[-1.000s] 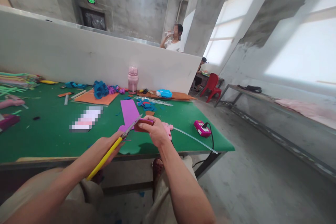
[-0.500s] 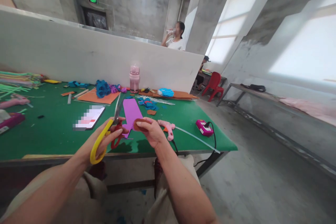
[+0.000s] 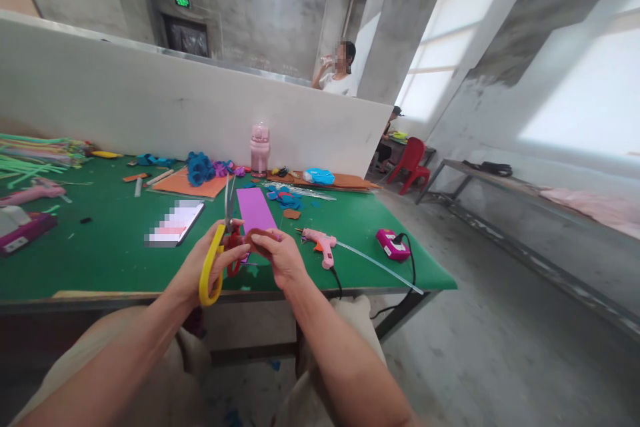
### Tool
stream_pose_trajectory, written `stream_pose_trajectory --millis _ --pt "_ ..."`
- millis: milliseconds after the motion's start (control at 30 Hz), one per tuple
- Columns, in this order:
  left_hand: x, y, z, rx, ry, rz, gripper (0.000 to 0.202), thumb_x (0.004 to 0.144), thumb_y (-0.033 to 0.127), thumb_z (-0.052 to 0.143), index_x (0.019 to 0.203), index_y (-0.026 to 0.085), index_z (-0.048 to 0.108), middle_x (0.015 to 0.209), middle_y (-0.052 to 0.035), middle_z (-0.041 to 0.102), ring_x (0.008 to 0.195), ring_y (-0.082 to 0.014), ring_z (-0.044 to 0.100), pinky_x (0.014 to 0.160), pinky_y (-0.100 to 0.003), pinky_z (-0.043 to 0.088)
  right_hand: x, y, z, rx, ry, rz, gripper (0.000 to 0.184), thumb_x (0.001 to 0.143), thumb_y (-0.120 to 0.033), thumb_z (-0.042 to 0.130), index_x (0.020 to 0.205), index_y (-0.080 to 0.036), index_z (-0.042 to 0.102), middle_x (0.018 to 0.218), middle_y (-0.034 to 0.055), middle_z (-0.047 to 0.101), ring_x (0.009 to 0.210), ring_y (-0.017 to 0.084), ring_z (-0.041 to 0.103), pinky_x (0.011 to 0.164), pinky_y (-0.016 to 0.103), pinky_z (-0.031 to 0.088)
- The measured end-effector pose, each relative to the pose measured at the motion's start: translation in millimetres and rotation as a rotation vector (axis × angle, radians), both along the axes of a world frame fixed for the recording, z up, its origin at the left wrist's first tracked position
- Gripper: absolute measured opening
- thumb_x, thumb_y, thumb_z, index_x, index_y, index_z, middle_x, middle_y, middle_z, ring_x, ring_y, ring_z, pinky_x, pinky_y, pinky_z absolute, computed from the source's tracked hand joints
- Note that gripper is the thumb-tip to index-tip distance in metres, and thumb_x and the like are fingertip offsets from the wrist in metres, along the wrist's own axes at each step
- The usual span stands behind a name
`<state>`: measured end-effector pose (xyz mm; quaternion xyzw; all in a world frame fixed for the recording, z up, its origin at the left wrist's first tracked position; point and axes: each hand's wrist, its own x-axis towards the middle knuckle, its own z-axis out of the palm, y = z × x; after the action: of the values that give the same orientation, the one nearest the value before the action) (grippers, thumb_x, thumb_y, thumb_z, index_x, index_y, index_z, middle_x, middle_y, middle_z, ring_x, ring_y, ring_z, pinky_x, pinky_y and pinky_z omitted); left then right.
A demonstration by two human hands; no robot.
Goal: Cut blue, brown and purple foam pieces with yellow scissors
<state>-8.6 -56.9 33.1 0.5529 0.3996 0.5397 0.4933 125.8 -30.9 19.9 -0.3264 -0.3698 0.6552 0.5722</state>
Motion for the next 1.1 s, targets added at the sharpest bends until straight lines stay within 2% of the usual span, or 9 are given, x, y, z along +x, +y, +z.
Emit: stream_pose_trajectory --millis 233,433,633,700,833,1100 --pt "-4 3 1.6 0.053 0.003 0.043 0.044 0.067 0.029 0.070 0.104 0.022 0.049 0.068 0.0073 0.052 0.049 -0.0048 0.046 0.046 -0.016 0.038 -3 -4 0.7 0.003 0.019 -0.007 0.017 0.052 -0.018 0.079 0.063 -0.016 0.067 0.070 0.0000 0.069 0.066 0.012 0.062 0.074 0.028 0.049" --pt "-2 0 3.0 0.057 0.056 0.022 0.042 0.067 0.031 0.070 0.103 0.021 0.050 0.069 0.0065 0.054 0.048 -0.0043 0.045 0.045 -0.016 0.038 -6 -5 0.9 -0.007 0.023 -0.014 0.016 0.053 -0.019 0.079 0.065 -0.016 0.069 0.067 -0.0007 0.069 0.066 0.011 0.061 0.072 0.025 0.048" --pt "0 0 3.2 0.075 0.029 0.098 0.041 0.067 0.027 0.068 0.104 0.022 0.049 0.071 0.0066 0.053 0.050 -0.0050 0.047 0.047 -0.016 0.039 -9 -4 -4.4 0.012 0.013 0.027 0.020 0.054 -0.024 0.080 0.069 -0.017 0.069 0.070 -0.0001 0.069 0.067 0.012 0.062 0.072 0.026 0.047" --pt "-3 2 2.2 0.101 0.064 0.120 0.041 0.067 0.026 0.066 0.105 0.022 0.049 0.070 0.0061 0.053 0.055 -0.0072 0.051 0.051 -0.017 0.042 -8 -3 -6.2 0.032 -0.037 0.035 0.020 0.055 -0.026 0.080 0.068 -0.017 0.068 0.065 -0.0014 0.067 0.061 0.011 0.060 0.067 0.026 0.046" --pt "-12 9 -4.6 0.184 0.195 0.085 0.043 0.067 0.024 0.063 0.108 0.022 0.049 0.070 0.0048 0.055 0.065 -0.0114 0.056 0.060 -0.021 0.046 -1 -2 -4.8 0.099 -0.216 0.084 0.022 0.057 -0.031 0.078 0.067 -0.015 0.067 0.056 -0.0027 0.063 0.050 0.009 0.055 0.057 0.024 0.043" --pt "-20 11 -14.3 0.253 0.399 -0.005 0.042 0.069 0.020 0.058 0.110 0.021 0.050 0.073 0.0041 0.057 0.066 -0.0114 0.055 0.062 -0.021 0.045 11 -2 1.5 0.110 -0.410 0.212 0.035 0.052 -0.041 0.079 0.071 -0.014 0.065 0.058 0.0004 0.068 0.053 0.016 0.063 0.059 0.031 0.049"
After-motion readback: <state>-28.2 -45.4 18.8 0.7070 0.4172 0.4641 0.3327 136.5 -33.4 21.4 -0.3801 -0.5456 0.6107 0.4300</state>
